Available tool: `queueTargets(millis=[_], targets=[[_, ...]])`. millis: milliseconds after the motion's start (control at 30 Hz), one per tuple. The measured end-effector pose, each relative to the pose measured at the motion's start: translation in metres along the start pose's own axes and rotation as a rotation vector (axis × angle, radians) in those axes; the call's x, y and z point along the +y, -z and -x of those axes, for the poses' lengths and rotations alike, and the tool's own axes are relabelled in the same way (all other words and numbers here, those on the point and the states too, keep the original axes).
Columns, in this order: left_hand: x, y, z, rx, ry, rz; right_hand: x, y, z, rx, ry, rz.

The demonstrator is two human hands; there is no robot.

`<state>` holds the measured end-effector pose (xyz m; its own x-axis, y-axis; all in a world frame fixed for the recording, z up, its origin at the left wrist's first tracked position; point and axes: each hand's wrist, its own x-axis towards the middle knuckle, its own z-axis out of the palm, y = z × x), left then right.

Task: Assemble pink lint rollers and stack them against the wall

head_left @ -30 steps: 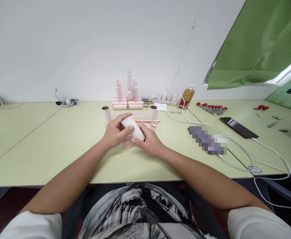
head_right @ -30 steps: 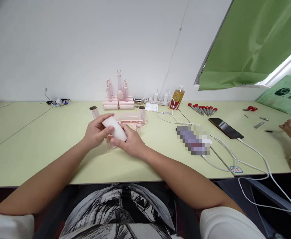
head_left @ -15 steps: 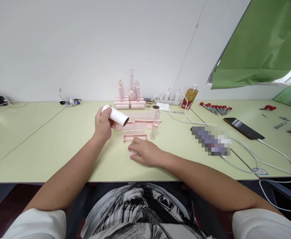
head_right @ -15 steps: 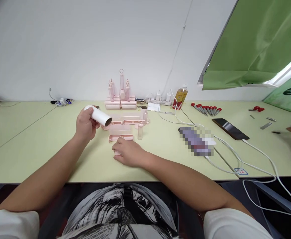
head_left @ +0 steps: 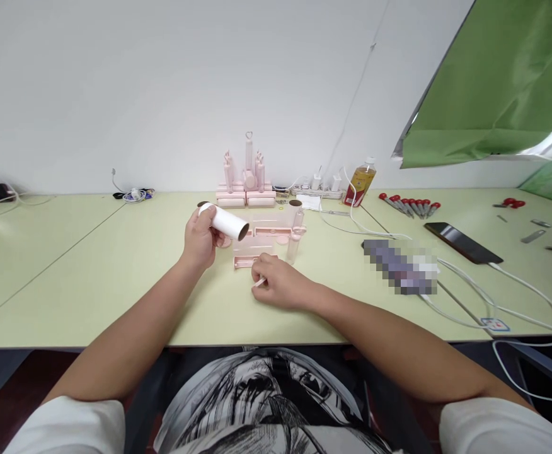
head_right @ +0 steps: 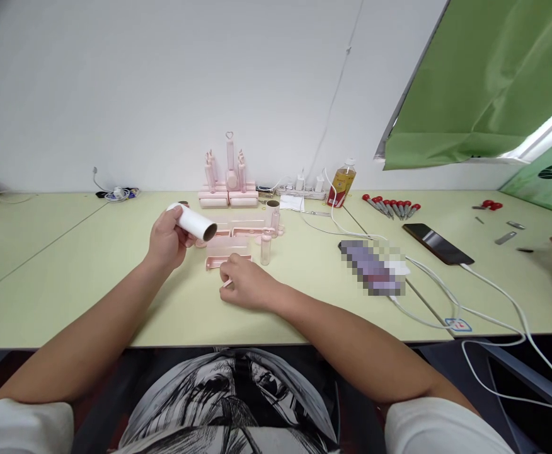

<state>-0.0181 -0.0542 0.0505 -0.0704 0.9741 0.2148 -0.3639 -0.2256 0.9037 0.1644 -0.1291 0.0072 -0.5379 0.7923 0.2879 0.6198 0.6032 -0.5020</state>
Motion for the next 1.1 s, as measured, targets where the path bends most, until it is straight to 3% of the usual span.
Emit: queueTargets(millis=[200, 333, 533, 700, 867, 1100], targets=[[-0.008, 0.002, -0.001, -0.099, 0.118, 0.015, -0.001, 0.015, -0.002, 0.542, 0.045, -0.294], [-0.011, -0.002, 0.006, -0.221, 0.198, 0.028, 0.000, 0.023, 0.001, 0.712, 0.039, -0.325], [-0.006, -0.009, 0.021, -0.346, 0.273, 0.076, 0.002, 0.025, 0.001, 0.810, 0.120, -0.318], [-0.004, -0.002, 0.019, -0.611, 0.373, 0.031, 0.009, 0.023, -0.001, 0.838, 0.173, -0.362], [-0.001, 0.009, 0.011, -0.813, 0.345, -0.064, 0.012, 0.020, -0.003, 0.794, 0.215, -0.515], [0.002, 0.015, 0.008, -0.875, 0.317, -0.149, 0.010, 0.020, -0.003, 0.748, 0.261, -0.495]])
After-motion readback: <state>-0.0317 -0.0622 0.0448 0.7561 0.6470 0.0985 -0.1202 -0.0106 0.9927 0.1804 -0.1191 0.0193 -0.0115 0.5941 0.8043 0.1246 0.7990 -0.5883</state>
